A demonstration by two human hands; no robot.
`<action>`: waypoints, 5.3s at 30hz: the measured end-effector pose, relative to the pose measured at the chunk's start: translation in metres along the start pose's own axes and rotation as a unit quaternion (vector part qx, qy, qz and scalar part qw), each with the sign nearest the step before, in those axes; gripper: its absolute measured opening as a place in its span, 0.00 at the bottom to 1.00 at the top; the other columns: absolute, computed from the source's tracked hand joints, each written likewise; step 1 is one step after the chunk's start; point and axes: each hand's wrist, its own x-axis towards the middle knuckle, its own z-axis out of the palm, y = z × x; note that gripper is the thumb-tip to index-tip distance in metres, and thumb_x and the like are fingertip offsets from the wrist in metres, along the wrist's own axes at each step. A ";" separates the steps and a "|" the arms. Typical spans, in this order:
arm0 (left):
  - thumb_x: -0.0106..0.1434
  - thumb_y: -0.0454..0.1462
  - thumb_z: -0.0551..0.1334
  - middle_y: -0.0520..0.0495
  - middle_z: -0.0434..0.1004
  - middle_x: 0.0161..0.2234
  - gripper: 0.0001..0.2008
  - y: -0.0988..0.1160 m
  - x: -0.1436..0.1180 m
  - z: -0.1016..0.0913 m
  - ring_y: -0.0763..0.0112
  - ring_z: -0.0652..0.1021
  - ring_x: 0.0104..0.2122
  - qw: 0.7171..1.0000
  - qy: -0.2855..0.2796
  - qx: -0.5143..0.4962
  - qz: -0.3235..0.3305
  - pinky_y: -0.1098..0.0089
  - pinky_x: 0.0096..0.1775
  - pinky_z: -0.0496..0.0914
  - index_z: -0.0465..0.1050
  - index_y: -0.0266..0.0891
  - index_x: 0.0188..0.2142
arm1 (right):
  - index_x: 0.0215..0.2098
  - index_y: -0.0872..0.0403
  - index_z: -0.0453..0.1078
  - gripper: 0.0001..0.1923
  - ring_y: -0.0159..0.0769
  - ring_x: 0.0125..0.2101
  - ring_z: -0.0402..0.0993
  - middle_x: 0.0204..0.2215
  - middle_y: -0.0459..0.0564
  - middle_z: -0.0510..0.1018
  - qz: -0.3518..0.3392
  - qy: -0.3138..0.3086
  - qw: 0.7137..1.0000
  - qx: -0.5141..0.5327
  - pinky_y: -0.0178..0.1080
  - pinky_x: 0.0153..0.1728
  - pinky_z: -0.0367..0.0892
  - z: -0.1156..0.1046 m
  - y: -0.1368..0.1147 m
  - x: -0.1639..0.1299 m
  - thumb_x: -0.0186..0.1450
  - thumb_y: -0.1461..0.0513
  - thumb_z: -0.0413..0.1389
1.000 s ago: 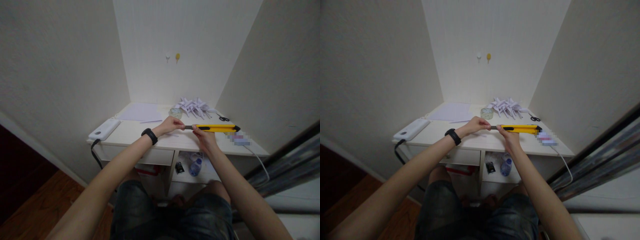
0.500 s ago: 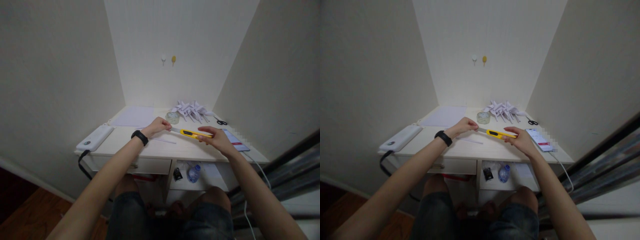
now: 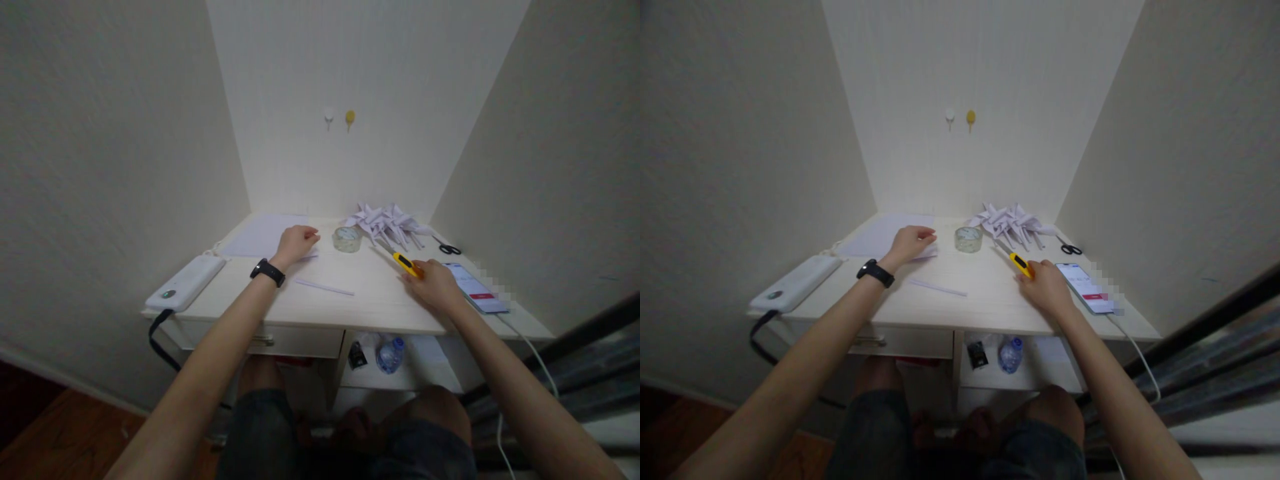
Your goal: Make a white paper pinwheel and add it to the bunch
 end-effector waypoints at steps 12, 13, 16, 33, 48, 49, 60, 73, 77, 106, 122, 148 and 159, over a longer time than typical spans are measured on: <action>0.59 0.51 0.65 0.40 0.76 0.54 0.28 -0.045 -0.022 0.001 0.54 0.75 0.52 0.980 -0.045 0.182 0.065 0.62 0.52 0.68 0.74 0.37 0.54 | 0.42 0.61 0.76 0.24 0.49 0.36 0.76 0.35 0.64 0.78 0.043 -0.025 0.998 -0.035 0.41 0.35 0.63 0.034 0.012 0.030 0.67 0.50 0.49; 0.60 0.50 0.65 0.40 0.76 0.53 0.26 -0.045 -0.022 0.002 0.55 0.75 0.52 0.978 -0.049 0.189 0.069 0.62 0.51 0.68 0.74 0.37 0.53 | 0.42 0.61 0.76 0.24 0.48 0.36 0.76 0.36 0.65 0.78 0.042 -0.023 0.998 -0.037 0.41 0.35 0.64 0.035 0.012 0.030 0.67 0.50 0.49; 0.62 0.49 0.63 0.40 0.76 0.52 0.23 -0.045 -0.022 0.002 0.56 0.76 0.51 0.974 -0.068 0.202 0.071 0.63 0.50 0.68 0.75 0.38 0.51 | 0.42 0.62 0.76 0.25 0.48 0.36 0.76 0.36 0.66 0.77 0.044 -0.019 0.998 -0.044 0.41 0.36 0.64 0.036 0.011 0.030 0.68 0.50 0.47; 0.65 0.48 0.61 0.41 0.80 0.47 0.18 -0.034 -0.027 0.001 0.58 0.77 0.49 0.972 -0.114 0.195 0.064 0.65 0.49 0.68 0.79 0.39 0.46 | 0.41 0.57 0.77 0.14 0.43 0.40 0.74 0.37 0.57 0.79 -0.183 0.051 0.961 0.198 0.43 0.44 0.68 0.021 -0.057 0.007 0.67 0.55 0.54; 0.63 0.51 0.62 0.42 0.74 0.54 0.20 -0.034 -0.030 0.001 0.58 0.77 0.49 0.969 -0.107 0.208 0.082 0.65 0.48 0.69 0.76 0.43 0.48 | 0.40 0.54 0.79 0.14 0.41 0.39 0.75 0.37 0.55 0.80 -0.303 -0.010 0.937 0.175 0.41 0.43 0.69 0.040 -0.074 0.034 0.69 0.62 0.50; 0.65 0.49 0.60 0.42 0.76 0.52 0.18 -0.033 -0.030 0.000 0.59 0.77 0.48 0.968 -0.107 0.213 0.082 0.65 0.47 0.69 0.76 0.43 0.48 | 0.41 0.54 0.79 0.14 0.40 0.39 0.76 0.37 0.55 0.81 -0.279 -0.027 0.940 0.197 0.41 0.43 0.69 0.040 -0.070 0.040 0.69 0.61 0.51; 0.73 0.46 0.45 0.41 0.81 0.43 0.22 -0.028 -0.029 -0.016 0.57 0.80 0.42 0.974 0.052 0.214 -0.048 0.64 0.41 0.67 0.75 0.45 0.52 | 0.33 0.52 0.81 0.11 0.42 0.37 0.78 0.34 0.51 0.84 -0.115 -0.084 0.925 0.353 0.44 0.44 0.70 0.060 -0.051 0.083 0.60 0.57 0.57; 0.73 0.46 0.44 0.39 0.82 0.41 0.24 -0.030 -0.023 -0.024 0.54 0.81 0.39 0.964 0.141 0.196 -0.113 0.64 0.38 0.67 0.73 0.43 0.55 | 0.41 0.57 0.77 0.16 0.37 0.33 0.79 0.32 0.51 0.83 -0.071 -0.088 0.885 0.452 0.42 0.39 0.73 0.070 -0.041 0.088 0.54 0.65 0.57; 0.73 0.47 0.43 0.39 0.82 0.40 0.24 -0.029 -0.023 -0.024 0.54 0.81 0.38 0.966 0.137 0.195 -0.103 0.64 0.38 0.67 0.73 0.43 0.54 | 0.40 0.57 0.77 0.14 0.37 0.33 0.79 0.32 0.51 0.84 -0.065 -0.082 0.891 0.441 0.40 0.39 0.73 0.070 -0.042 0.089 0.56 0.65 0.57; 0.72 0.43 0.49 0.45 0.77 0.52 0.20 0.046 -0.088 -0.002 0.62 0.77 0.48 0.985 0.154 -0.066 0.033 0.66 0.46 0.72 0.72 0.44 0.56 | 0.35 0.55 0.76 0.17 0.42 0.32 0.80 0.31 0.50 0.82 0.065 -0.092 0.673 0.731 0.42 0.31 0.78 0.010 -0.133 0.024 0.50 0.56 0.68; 0.57 0.34 0.69 0.40 0.80 0.26 0.08 0.012 -0.101 -0.010 0.70 0.79 0.23 0.839 -0.068 -0.502 -0.201 0.74 0.22 0.73 0.76 0.29 0.27 | 0.34 0.56 0.77 0.14 0.34 0.26 0.77 0.30 0.49 0.81 0.044 -0.130 0.660 0.739 0.34 0.23 0.78 0.023 -0.066 -0.010 0.50 0.61 0.70; 0.46 0.27 0.63 0.43 0.78 0.23 0.12 0.005 -0.109 -0.004 0.70 0.78 0.25 0.801 -0.097 -0.571 -0.148 0.75 0.26 0.69 0.79 0.28 0.33 | 0.33 0.55 0.80 0.21 0.33 0.29 0.79 0.33 0.49 0.83 0.023 -0.196 0.586 0.786 0.36 0.38 0.75 0.023 -0.043 -0.012 0.41 0.74 0.63; 0.47 0.33 0.75 0.40 0.83 0.32 0.17 0.008 -0.115 -0.001 0.68 0.82 0.31 0.841 -0.101 -0.518 -0.121 0.75 0.30 0.73 0.80 0.31 0.38 | 0.28 0.55 0.76 0.15 0.34 0.28 0.80 0.24 0.46 0.82 0.034 -0.151 0.574 0.804 0.38 0.37 0.78 0.025 -0.045 -0.014 0.43 0.69 0.72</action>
